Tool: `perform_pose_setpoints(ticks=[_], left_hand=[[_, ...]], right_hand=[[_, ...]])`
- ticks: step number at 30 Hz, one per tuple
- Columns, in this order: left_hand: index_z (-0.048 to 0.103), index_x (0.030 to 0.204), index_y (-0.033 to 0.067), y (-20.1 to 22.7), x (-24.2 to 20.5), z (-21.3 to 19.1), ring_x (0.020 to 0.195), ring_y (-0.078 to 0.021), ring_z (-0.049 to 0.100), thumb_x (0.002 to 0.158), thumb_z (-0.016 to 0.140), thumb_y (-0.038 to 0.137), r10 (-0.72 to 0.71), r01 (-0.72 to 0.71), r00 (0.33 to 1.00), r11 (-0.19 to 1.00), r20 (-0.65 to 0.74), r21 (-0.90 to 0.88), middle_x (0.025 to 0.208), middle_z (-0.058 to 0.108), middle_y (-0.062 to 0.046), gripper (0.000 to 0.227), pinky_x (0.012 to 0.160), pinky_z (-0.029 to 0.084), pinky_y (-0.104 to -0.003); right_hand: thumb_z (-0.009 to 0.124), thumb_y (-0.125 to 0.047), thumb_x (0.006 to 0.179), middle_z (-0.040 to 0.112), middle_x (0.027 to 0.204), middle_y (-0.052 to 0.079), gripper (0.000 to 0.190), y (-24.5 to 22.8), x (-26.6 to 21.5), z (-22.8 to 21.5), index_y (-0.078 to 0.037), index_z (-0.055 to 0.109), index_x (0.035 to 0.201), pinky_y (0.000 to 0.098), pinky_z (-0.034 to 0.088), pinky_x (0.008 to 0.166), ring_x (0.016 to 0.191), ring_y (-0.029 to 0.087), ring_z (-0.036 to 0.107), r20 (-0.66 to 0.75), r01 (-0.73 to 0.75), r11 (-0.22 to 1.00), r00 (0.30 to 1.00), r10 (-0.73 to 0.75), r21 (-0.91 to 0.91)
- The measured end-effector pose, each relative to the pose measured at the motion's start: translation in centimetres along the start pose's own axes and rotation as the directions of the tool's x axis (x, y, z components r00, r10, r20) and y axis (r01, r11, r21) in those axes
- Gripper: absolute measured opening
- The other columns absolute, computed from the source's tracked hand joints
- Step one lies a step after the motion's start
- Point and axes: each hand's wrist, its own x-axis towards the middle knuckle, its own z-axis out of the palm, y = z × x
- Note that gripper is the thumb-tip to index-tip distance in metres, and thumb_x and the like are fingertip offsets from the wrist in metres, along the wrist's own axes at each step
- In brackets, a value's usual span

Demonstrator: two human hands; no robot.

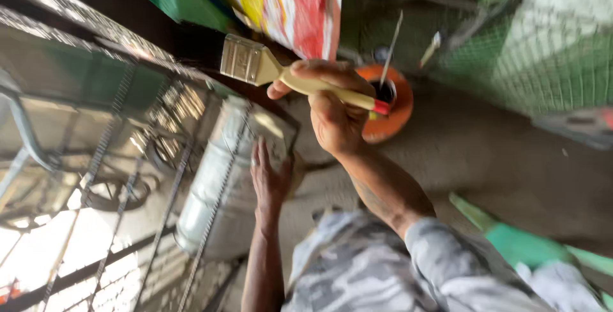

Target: The person paints a metal rack with a brush, repeatedly dipping the brush into a paint can and applying paint to the bars. The person also adjusts the position of the metal rack during the process.

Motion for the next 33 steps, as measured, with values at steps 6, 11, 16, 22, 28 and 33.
perform_pose_setpoints(ticks=[6,11,16,22,28,33], left_hand=[[0.033,0.157,-0.0031,1.4,0.5,0.3,0.137,-0.0508,0.048,0.093,0.072,0.017,0.148,-0.148,0.989,0.988,0.002,-0.038,0.152,0.044,-0.033,0.077,0.113,0.04,-0.054],[0.031,0.156,-0.0028,0.5,-0.1,0.6,0.136,-0.0509,0.048,0.089,0.073,0.018,0.044,-0.043,0.994,0.999,0.103,-0.011,0.151,0.044,-0.034,0.081,0.111,0.041,-0.054],[0.029,0.159,-0.0015,-0.9,-0.5,1.4,0.137,-0.0493,0.048,0.093,0.072,0.019,0.029,-0.034,0.993,0.998,0.114,0.05,0.154,0.044,-0.033,0.082,0.112,0.04,-0.055],[0.027,0.16,-0.0003,-2.1,-0.3,1.6,0.138,-0.0476,0.046,0.092,0.07,0.016,0.009,-0.019,0.992,0.997,0.129,0.078,0.154,0.043,-0.031,0.082,0.113,0.039,-0.057],[0.029,0.159,0.0001,-1.9,-0.8,1.6,0.139,-0.0499,0.045,0.091,0.072,0.014,-0.024,0.009,0.989,0.994,0.144,0.105,0.154,0.043,-0.032,0.082,0.113,0.038,-0.059],[0.032,0.159,0.0044,-1.2,-0.3,1.1,0.141,-0.0481,0.046,0.092,0.071,0.019,-0.019,0.011,0.991,0.998,0.132,0.055,0.155,0.043,-0.03,0.079,0.115,0.041,-0.057]], right_hand=[[0.052,-0.017,0.11,0.071,0.116,0.019,0.031,5.5,-9.0,-5.7,0.002,0.056,0.135,0.0457,0.059,0.1,0.102,0.028,0.073,-0.095,-0.201,0.98,0.975,0.201,0.011],[0.053,-0.023,0.112,0.072,0.116,0.02,0.035,8.5,-15.4,-8.8,0.002,0.054,0.136,0.045,0.058,0.104,0.109,0.028,0.073,-0.177,-0.395,0.918,0.907,0.382,-0.043],[0.055,-0.026,0.111,0.073,0.113,0.018,0.037,10.9,-17.8,-10.4,0.002,0.059,0.133,0.0395,0.061,0.095,0.104,0.024,0.074,-0.222,-0.421,0.897,0.895,0.387,-0.135],[0.054,-0.026,0.112,0.073,0.114,0.015,0.034,9.2,-17.4,-10.6,0.001,0.061,0.133,0.0358,0.063,0.091,0.101,0.02,0.073,-0.204,-0.391,0.89,0.915,0.348,-0.236],[0.055,-0.024,0.113,0.071,0.119,0.015,0.032,7.9,-17.4,-9.8,0.0,0.059,0.134,0.0382,0.059,0.099,0.108,0.021,0.071,-0.198,-0.398,0.903,0.91,0.365,-0.164],[0.055,-0.025,0.112,0.071,0.117,0.015,0.032,8.8,-16.8,-9.8,-0.001,0.061,0.133,0.0376,0.061,0.096,0.107,0.021,0.072,-0.234,-0.435,0.889,0.887,0.398,-0.14]])
